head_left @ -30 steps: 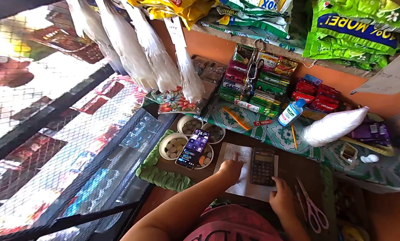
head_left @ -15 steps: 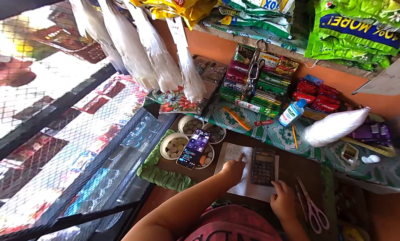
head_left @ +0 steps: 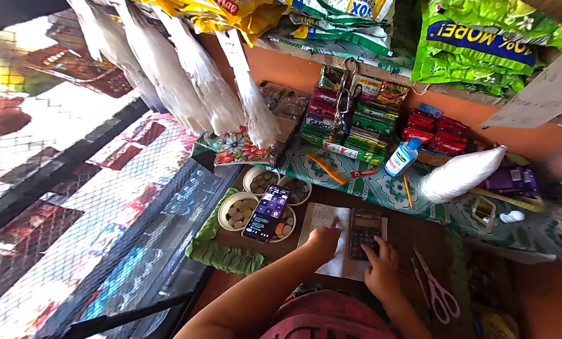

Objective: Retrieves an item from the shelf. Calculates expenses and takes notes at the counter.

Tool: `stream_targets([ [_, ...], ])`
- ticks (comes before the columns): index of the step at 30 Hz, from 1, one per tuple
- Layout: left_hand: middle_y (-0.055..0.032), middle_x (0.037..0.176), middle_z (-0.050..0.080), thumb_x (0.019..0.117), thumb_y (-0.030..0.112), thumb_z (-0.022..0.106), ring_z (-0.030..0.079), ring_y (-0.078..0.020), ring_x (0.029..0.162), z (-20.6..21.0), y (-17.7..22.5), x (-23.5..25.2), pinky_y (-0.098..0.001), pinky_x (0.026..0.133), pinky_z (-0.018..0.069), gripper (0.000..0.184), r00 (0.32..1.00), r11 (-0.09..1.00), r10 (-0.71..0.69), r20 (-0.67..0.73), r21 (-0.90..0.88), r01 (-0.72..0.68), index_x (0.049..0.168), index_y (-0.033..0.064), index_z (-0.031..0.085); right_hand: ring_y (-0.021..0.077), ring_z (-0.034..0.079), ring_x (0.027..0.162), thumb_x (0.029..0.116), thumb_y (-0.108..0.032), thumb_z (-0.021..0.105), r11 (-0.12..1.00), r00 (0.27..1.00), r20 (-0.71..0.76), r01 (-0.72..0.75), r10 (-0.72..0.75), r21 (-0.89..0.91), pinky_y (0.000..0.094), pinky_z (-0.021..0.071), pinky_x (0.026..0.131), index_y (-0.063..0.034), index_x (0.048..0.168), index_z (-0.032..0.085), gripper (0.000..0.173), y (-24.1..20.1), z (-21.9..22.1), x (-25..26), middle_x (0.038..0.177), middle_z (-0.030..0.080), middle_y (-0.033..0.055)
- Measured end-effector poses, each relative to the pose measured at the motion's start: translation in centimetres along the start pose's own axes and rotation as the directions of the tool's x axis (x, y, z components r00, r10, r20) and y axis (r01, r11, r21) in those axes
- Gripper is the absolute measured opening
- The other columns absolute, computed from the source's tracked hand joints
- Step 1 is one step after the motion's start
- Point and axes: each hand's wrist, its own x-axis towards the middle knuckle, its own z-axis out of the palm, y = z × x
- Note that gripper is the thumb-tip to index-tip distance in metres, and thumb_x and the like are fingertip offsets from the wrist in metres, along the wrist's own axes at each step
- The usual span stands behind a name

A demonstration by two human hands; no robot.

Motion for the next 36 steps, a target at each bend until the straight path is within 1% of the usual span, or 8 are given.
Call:
stream_targets([
  [8,-0.006,0.173,0.009,0.0766,0.045,0.082,0.067,-0.0426,0.101,0.1,-0.1,0.1,-0.0573,0.074,0.0586,0.085,1.0,1.0,-0.002,-0.003,0.003,0.002,0.148,0.0135,0.048,0.0287,0.034,0.147,0.0732,-0.022,0.072,0.999,0.999,0.012,0.034,-0.034,0.017,0.0663,0.0291,0.115,-0.0467,0.119,0.071,0.052,-0.7,-0.1,-0.1,0.159,0.04,-0.0042],
  [10,-0.0063,0.173,0.009,0.0766,0.044,0.083,0.067,-0.0429,0.102,0.0,0.0,0.1,-0.0579,0.075,0.0586,0.085,1.0,1.0,0.0,-0.002,0.004,0.0,0.148,0.013,0.048,0.0281,0.035,0.145,0.0717,-0.022,0.072,0.999,1.0,0.005,0.003,-0.003,0.035,0.0633,0.0327,0.113,-0.0469,0.119,0.071,0.053,-0.4,-0.4,-0.3,0.158,0.04,-0.0041],
  [15,-0.0059,0.173,0.009,0.0765,0.044,0.082,0.067,-0.0428,0.103,0.1,-0.1,0.1,-0.0581,0.075,0.0585,0.085,1.0,1.0,-0.003,0.001,0.006,0.003,0.148,0.0132,0.048,0.0279,0.045,0.138,0.0676,-0.021,0.079,0.991,0.989,-0.061,-0.137,0.137,0.005,0.0526,0.0446,0.109,-0.032,0.113,0.072,0.048,3.4,0.7,-1.6,0.152,0.046,0.0014],
  [19,-0.0066,0.172,0.01,0.0769,0.043,0.083,0.067,-0.0444,0.102,-0.1,-0.1,-0.2,-0.0593,0.074,0.0585,0.084,1.0,1.0,0.004,-0.01,-0.016,-0.004,0.147,0.0123,0.049,0.0294,0.04,0.142,0.0694,-0.022,0.077,0.994,0.991,-0.088,-0.108,0.105,-0.035,0.0575,0.0392,0.112,-0.036,0.111,0.073,0.044,4.7,1.4,-2.1,0.154,0.045,-0.0008],
  [23,-0.0063,0.172,0.01,0.0768,0.045,0.083,0.067,-0.0441,0.101,0.0,-0.2,-0.1,-0.0591,0.074,0.0586,0.084,1.0,1.0,0.013,-0.011,-0.008,-0.013,0.147,0.013,0.049,0.0285,0.035,0.145,0.0698,-0.021,0.074,0.999,0.999,-0.043,-0.017,0.019,0.046,0.0577,0.038,0.113,-0.0428,0.123,0.069,0.058,1.5,0.1,-1.1,0.159,0.039,-0.0019],
  [26,-0.0054,0.173,0.009,0.0765,0.047,0.082,0.067,-0.0432,0.101,0.1,-0.2,0.1,-0.059,0.073,0.0584,0.086,1.0,1.0,0.008,-0.002,0.005,-0.008,0.148,0.0134,0.048,0.0292,0.034,0.146,0.0699,-0.02,0.074,0.999,1.0,0.017,0.015,-0.016,0.032,0.0614,0.0351,0.113,-0.0445,0.121,0.07,0.057,-0.1,-0.2,-0.5,0.159,0.039,-0.0038],
  [31,-0.0055,0.173,0.009,0.076,0.047,0.082,0.067,-0.0436,0.102,0.2,-0.3,0.2,-0.0594,0.074,0.0582,0.087,1.0,1.0,0.011,-0.003,0.003,-0.011,0.148,0.0129,0.048,0.0301,0.036,0.145,0.0685,-0.022,0.078,0.998,0.998,-0.006,-0.057,0.057,-0.011,0.0589,0.0378,0.113,-0.0376,0.121,0.07,0.055,1.1,-0.6,0.7,0.159,0.039,-0.0014],
  [36,-0.0056,0.173,0.009,0.076,0.046,0.082,0.067,-0.0439,0.102,0.1,-0.1,0.2,-0.0595,0.075,0.0583,0.087,1.0,1.0,0.003,0.002,-0.004,-0.003,0.148,0.0136,0.048,0.0284,0.038,0.143,0.0684,-0.019,0.078,0.997,0.997,0.032,-0.072,0.072,0.004,0.0575,0.042,0.109,-0.0454,0.126,0.067,0.064,3.4,-0.6,0.7,0.156,0.042,-0.0039],
])
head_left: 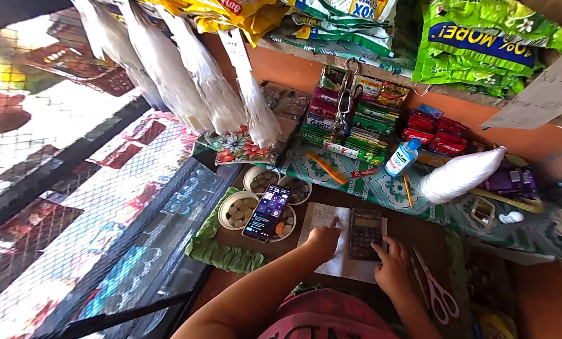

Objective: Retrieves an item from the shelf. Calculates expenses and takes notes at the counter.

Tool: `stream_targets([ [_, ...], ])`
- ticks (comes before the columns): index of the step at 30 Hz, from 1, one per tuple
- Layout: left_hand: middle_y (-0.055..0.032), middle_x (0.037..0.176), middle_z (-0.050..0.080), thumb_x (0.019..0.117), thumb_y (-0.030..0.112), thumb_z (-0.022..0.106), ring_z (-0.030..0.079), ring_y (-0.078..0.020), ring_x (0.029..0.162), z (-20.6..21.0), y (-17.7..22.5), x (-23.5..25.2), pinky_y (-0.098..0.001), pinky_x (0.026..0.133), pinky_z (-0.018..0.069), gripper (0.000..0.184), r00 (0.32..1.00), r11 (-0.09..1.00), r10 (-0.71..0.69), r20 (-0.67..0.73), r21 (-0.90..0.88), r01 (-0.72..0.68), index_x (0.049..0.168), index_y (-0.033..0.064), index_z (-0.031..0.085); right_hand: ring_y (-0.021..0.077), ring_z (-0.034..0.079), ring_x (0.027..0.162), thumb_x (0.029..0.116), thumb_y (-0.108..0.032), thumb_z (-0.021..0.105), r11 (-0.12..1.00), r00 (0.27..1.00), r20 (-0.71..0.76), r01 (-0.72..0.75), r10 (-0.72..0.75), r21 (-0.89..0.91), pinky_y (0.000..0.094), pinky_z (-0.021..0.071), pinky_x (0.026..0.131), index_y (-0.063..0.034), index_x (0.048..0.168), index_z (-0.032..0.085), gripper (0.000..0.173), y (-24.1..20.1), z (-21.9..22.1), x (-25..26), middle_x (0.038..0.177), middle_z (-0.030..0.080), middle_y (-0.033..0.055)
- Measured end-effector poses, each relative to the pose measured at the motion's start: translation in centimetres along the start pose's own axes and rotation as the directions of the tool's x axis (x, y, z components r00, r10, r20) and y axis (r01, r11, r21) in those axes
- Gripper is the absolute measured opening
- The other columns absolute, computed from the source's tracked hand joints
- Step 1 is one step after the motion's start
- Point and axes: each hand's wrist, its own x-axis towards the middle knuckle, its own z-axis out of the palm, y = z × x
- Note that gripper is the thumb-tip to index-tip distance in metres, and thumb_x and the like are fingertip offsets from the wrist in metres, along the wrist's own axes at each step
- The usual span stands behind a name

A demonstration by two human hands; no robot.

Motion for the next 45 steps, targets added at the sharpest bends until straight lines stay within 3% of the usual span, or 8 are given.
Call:
stream_targets([
  [5,-0.006,0.173,0.009,0.0768,0.046,0.081,0.067,-0.0429,0.1,0.2,0.0,0.2,-0.0586,0.074,0.0582,0.086,1.0,1.0,0.001,-0.008,0.003,-0.001,0.149,0.0139,0.047,0.0213,0.058,0.126,0.071,-0.011,0.075,0.977,0.992,0.057,-0.124,0.116,0.172,0.0481,0.0536,0.101,-0.0332,0.136,0.061,0.07,1.6,0.4,-1.4,0.138,0.06,-0.0004],
  [12,-0.0062,0.172,0.012,0.0719,0.035,0.086,0.067,-0.0456,0.096,0.3,0.1,0.4,-0.0619,0.072,0.057,0.117,0.996,0.997,0.016,-0.088,-0.068,-0.022,0.164,0.0409,0.014,0.0187,0.055,0.131,0.0731,-0.011,0.072,0.98,0.998,0.027,-0.055,0.051,0.19,0.0458,0.0497,0.108,-0.0273,0.134,0.063,0.064,2.4,1.4,-3.2,0.142,0.059,-0.0026],
  [21,-0.0087,0.172,0.011,0.0838,0.008,0.069,0.068,-0.0438,0.087,0.7,1.1,0.3,-0.0587,0.069,0.0571,0.103,0.995,0.999,-0.037,-0.091,-0.039,0.033,0.164,0.0413,0.014,0.0191,0.05,0.134,0.0728,-0.015,0.071,0.999,0.999,-0.038,0.016,-0.014,0.052,0.0469,0.0459,0.11,-0.0347,0.126,0.07,0.056,2.6,1.7,-3.2,0.142,0.057,-0.0057],
  [24,-0.0057,0.172,0.013,0.0874,-0.001,0.058,0.065,-0.0477,0.102,1.1,2.0,0.1,-0.0607,0.073,0.0566,0.091,0.991,0.998,-0.048,-0.127,0.021,0.052,0.163,0.0337,0.022,0.0205,0.049,0.134,0.072,-0.016,0.071,0.999,0.999,-0.048,0.015,-0.014,0.036,0.0476,0.0462,0.109,-0.0339,0.124,0.07,0.055,2.6,1.6,-3.2,0.141,0.057,-0.0047],
  [27,0.0052,0.173,0.008,0.0915,-0.006,0.049,0.034,-0.0491,0.145,1.5,2.9,0.5,-0.0643,0.092,0.0536,0.059,0.995,0.998,-0.028,-0.097,0.052,0.033,0.148,0.0116,0.049,0.02,0.05,0.133,0.0718,-0.016,0.072,0.999,0.999,-0.037,0.0,0.001,0.034,0.0462,0.0472,0.108,-0.0345,0.125,0.069,0.056,2.5,1.5,-3.4,0.142,0.055,-0.0042],
  [30,0.0068,0.173,0.007,0.0934,-0.005,0.043,0.057,-0.0402,0.127,1.4,3.2,0.6,-0.0552,0.075,0.0607,0.052,0.998,0.999,-0.041,-0.041,-0.011,0.04,0.141,0.0104,0.054,0.0204,0.05,0.132,0.0714,-0.018,0.072,0.999,0.999,-0.04,-0.009,0.01,0.033,0.0466,0.0478,0.107,-0.0348,0.125,0.069,0.057,2.8,1.9,-3.4,0.143,0.054,-0.0029],
  [35,0.0069,0.172,0.009,0.0944,-0.007,0.044,0.044,-0.0398,0.142,1.0,2.1,0.4,-0.056,0.079,0.0611,0.044,0.997,0.998,0.064,-0.039,0.009,-0.064,0.134,0.0048,0.058,0.0258,0.044,0.139,0.0708,-0.02,0.074,0.999,0.999,-0.034,0.009,-0.008,0.032,0.0532,0.0439,0.11,-0.0383,0.123,0.07,0.056,1.1,0.9,-2.6,0.152,0.047,-0.0013],
  [45,0.0036,0.173,0.007,0.0915,-0.008,0.049,0.044,-0.0428,0.141,1.1,1.9,0.1,-0.0572,0.081,0.0606,0.046,0.996,0.997,0.082,-0.039,0.012,-0.081,0.136,0.0013,0.057,0.0295,0.034,0.147,0.0683,-0.023,0.078,0.998,0.998,0.015,0.056,-0.056,0.023,0.0636,0.0354,0.112,-0.0435,0.122,0.069,0.058,-3.7,-0.3,-0.3,0.161,0.036,-0.0026],
])
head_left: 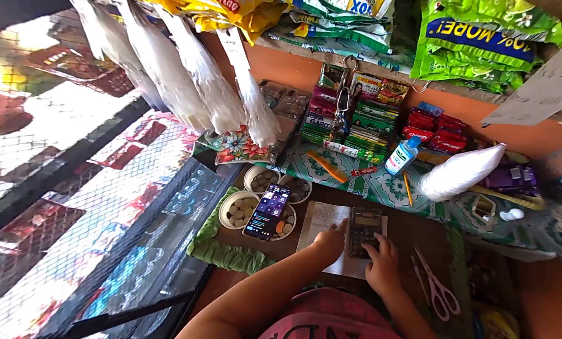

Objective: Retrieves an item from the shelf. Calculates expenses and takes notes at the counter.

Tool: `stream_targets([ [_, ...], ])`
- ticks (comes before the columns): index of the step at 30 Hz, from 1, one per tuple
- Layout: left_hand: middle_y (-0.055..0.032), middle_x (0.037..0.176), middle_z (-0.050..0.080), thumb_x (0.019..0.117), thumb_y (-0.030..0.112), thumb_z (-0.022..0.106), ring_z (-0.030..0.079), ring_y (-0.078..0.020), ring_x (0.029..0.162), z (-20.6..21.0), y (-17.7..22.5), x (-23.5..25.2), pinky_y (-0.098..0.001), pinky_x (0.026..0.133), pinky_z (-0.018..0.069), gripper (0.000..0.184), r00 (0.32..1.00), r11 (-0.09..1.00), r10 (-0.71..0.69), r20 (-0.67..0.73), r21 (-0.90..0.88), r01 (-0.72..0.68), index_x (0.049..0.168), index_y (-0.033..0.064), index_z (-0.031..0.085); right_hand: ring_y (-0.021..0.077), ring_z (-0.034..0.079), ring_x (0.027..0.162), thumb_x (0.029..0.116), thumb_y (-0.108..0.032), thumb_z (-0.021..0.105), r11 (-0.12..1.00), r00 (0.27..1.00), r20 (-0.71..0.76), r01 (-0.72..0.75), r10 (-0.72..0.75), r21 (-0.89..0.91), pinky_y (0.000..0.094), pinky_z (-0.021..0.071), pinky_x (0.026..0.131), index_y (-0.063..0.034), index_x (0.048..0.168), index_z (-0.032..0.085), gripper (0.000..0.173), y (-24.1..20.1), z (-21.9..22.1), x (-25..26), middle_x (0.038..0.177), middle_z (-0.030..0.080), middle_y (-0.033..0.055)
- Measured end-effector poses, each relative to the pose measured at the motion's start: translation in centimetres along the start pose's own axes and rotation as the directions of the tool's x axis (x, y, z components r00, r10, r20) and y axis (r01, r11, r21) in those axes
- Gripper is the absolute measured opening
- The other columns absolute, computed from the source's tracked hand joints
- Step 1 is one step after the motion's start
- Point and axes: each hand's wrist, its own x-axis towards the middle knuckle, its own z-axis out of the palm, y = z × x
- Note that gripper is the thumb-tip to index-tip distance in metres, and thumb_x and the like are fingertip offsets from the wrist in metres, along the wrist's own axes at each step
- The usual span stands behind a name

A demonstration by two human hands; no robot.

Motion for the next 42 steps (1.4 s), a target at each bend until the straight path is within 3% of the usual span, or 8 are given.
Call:
stream_targets([
  [6,0.0033,0.173,0.007,0.0915,-0.006,0.05,0.045,-0.0425,0.14,-0.3,0.3,-0.2,-0.0577,0.08,0.0603,0.048,1.0,0.999,-0.017,0.018,0.05,0.016,0.138,0.0015,0.056,0.0318,0.041,0.142,0.0685,-0.021,0.079,0.997,0.996,0.031,-0.082,0.083,-0.016,0.0647,0.0411,0.106,-0.0476,0.129,0.065,0.068,1.0,-0.4,1.1,0.16,0.037,0.0001],
  [9,0.0048,0.173,0.006,0.0922,-0.006,0.049,0.045,-0.0413,0.141,-0.2,0.1,-0.1,-0.0578,0.08,0.0601,0.049,1.0,0.999,-0.015,0.013,0.053,0.014,0.14,0.0021,0.055,0.0289,0.05,0.134,0.0705,-0.017,0.078,0.989,0.989,0.028,-0.143,0.142,0.042,0.0579,0.0478,0.104,-0.0423,0.129,0.066,0.065,2.0,-0.6,0.4,0.155,0.044,0.0003],
  [13,0.0047,0.173,0.006,0.0906,-0.004,0.052,0.045,-0.0412,0.14,-0.2,0.1,-0.1,-0.0573,0.079,0.0604,0.049,1.0,0.999,-0.014,0.017,0.051,0.013,0.139,0.0025,0.056,0.0239,0.051,0.132,0.0709,-0.019,0.078,0.984,0.984,-0.022,-0.174,0.174,0.028,0.0499,0.05,0.104,-0.0364,0.117,0.07,0.05,5.1,1.4,-1.8,0.146,0.051,-0.0022],
  [20,0.0039,0.173,0.007,0.091,-0.004,0.052,0.046,-0.0413,0.14,-0.5,0.1,-0.2,-0.0579,0.082,0.0598,0.053,1.0,0.999,-0.02,0.024,0.045,0.018,0.143,0.0027,0.052,0.0266,0.043,0.139,0.0686,-0.02,0.079,0.996,0.996,-0.028,-0.087,0.087,0.006,0.055,0.0445,0.108,-0.0428,0.122,0.069,0.059,3.2,0.5,-1.6,0.156,0.042,-0.0023],
  [24,0.0044,0.173,0.007,0.0892,-0.001,0.056,0.047,-0.0404,0.139,-0.3,-0.1,-0.1,-0.057,0.08,0.0601,0.055,1.0,0.999,-0.011,0.018,0.047,0.01,0.144,0.0032,0.052,0.0292,0.041,0.141,0.0684,-0.019,0.078,0.998,0.998,-0.028,-0.053,0.053,-0.017,0.0578,0.0427,0.109,-0.0395,0.112,0.073,0.049,1.3,0.1,0.0,0.158,0.04,-0.0008],
  [29,0.0037,0.173,0.009,0.0885,-0.002,0.058,0.049,-0.041,0.137,-0.2,-0.5,-0.1,-0.0584,0.081,0.0598,0.059,1.0,0.999,0.025,-0.013,0.024,-0.025,0.147,0.0051,0.05,0.0328,0.038,0.144,0.066,-0.02,0.082,0.997,0.997,0.021,-0.076,0.076,-0.02,0.0654,0.0396,0.108,-0.0439,0.128,0.067,0.068,0.4,-0.4,1.6,0.161,0.036,0.0004],
  [35,0.0038,0.173,0.01,0.0887,0.001,0.06,0.048,-0.04,0.138,-0.2,-0.6,0.0,-0.0578,0.081,0.06,0.057,0.999,0.999,0.035,-0.009,0.022,-0.035,0.145,0.0036,0.051,0.0276,0.055,0.131,0.0711,-0.012,0.078,0.97,0.978,0.058,-0.207,0.201,0.126,0.0522,0.0547,0.099,-0.0351,0.138,0.06,0.073,1.8,0.0,0.8,0.154,0.046,0.0053],
  [42,0.0034,0.173,0.007,0.0901,-0.003,0.054,0.047,-0.0405,0.139,-0.1,-0.4,0.1,-0.0561,0.08,0.0603,0.057,1.0,0.998,0.029,0.004,0.061,-0.029,0.147,0.0036,0.05,0.0211,0.055,0.133,0.0759,-0.013,0.072,0.978,0.988,0.029,-0.154,0.152,0.142,0.0473,0.0518,0.105,-0.0267,0.132,0.065,0.059,4.6,1.7,-2.8,0.15,0.053,0.0008],
])
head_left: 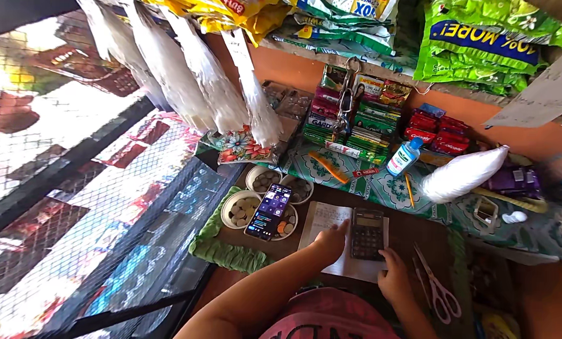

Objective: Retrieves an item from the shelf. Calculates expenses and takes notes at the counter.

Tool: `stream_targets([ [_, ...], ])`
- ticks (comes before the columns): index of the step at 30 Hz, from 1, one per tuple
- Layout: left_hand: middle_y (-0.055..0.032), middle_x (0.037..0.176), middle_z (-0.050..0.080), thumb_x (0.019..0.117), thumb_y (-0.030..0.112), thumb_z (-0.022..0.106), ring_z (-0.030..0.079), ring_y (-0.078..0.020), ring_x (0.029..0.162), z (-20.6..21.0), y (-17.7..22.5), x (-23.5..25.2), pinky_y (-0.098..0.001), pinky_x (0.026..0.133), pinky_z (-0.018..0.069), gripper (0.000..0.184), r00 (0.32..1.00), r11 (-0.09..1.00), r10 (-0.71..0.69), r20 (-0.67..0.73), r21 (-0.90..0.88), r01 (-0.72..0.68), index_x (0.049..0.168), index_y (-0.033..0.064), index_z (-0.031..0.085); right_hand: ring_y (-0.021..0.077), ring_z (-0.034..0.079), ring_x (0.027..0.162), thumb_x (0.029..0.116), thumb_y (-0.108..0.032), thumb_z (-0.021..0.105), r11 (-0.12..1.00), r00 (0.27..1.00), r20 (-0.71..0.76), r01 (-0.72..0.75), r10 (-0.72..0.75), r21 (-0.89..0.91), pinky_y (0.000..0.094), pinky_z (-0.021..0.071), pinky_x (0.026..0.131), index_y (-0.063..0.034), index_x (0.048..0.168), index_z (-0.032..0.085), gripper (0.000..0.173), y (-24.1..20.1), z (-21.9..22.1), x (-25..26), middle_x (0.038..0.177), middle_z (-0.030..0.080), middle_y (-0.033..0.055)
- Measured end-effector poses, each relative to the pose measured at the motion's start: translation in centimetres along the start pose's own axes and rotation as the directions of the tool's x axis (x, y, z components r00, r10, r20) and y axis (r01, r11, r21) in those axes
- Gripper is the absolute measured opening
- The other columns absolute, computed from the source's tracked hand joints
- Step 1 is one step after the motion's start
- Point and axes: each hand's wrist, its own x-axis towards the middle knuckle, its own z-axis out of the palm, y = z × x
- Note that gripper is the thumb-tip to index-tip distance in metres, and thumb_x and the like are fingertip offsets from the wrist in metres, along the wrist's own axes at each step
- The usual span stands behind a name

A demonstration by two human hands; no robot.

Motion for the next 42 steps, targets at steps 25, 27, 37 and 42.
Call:
stream_targets([
  [25,-0.0031,0.173,0.006,0.0878,0.003,0.063,0.045,-0.0451,0.14,0.2,-0.1,-0.1,-0.0592,0.081,0.0598,0.07,0.999,0.996,-0.037,-0.018,-0.081,0.035,0.154,0.0054,0.041,0.0281,0.045,0.138,0.0656,-0.025,0.081,0.984,0.995,-0.094,0.023,-0.04,-0.174,0.0563,0.044,0.108,-0.0362,0.123,0.068,0.06,-1.4,-0.5,1.3,0.157,0.041,-0.0005],
  [27,-0.0168,0.171,0.007,0.0909,0.002,0.058,0.049,-0.0515,0.133,0.2,0.5,-0.5,-0.0604,0.082,0.0588,0.079,0.988,0.977,-0.152,-0.014,-0.157,0.148,0.162,0.0162,0.027,0.028,0.045,0.137,0.0669,-0.025,0.08,0.98,0.994,-0.104,0.007,-0.028,-0.197,0.0535,0.0447,0.108,-0.0342,0.121,0.069,0.056,0.2,0.1,0.9,0.154,0.044,-0.0001],
  [37,-0.0388,0.162,0.005,0.0685,0.043,0.089,0.064,-0.0567,0.098,-0.1,-1.2,-0.5,-0.0617,0.074,0.0578,0.117,0.954,0.925,-0.296,0.049,-0.235,0.299,0.158,0.0552,0.014,0.0251,0.043,0.14,0.0705,-0.022,0.074,0.974,0.989,-0.114,0.064,-0.09,-0.217,0.0528,0.0418,0.111,-0.0379,0.12,0.071,0.052,1.5,0.8,-0.2,0.152,0.047,-0.0019],
  [42,-0.0389,0.162,0.008,0.0603,0.048,0.093,0.064,-0.0557,0.098,-0.8,-1.4,-0.6,-0.0616,0.074,0.0579,0.129,0.951,0.92,-0.308,0.04,-0.243,0.308,0.159,0.0532,0.011,0.0249,0.045,0.137,0.0707,-0.022,0.074,0.974,0.99,-0.11,0.062,-0.087,-0.219,0.0511,0.0447,0.109,-0.0386,0.12,0.071,0.052,1.4,0.5,0.0,0.152,0.047,-0.0021],
])
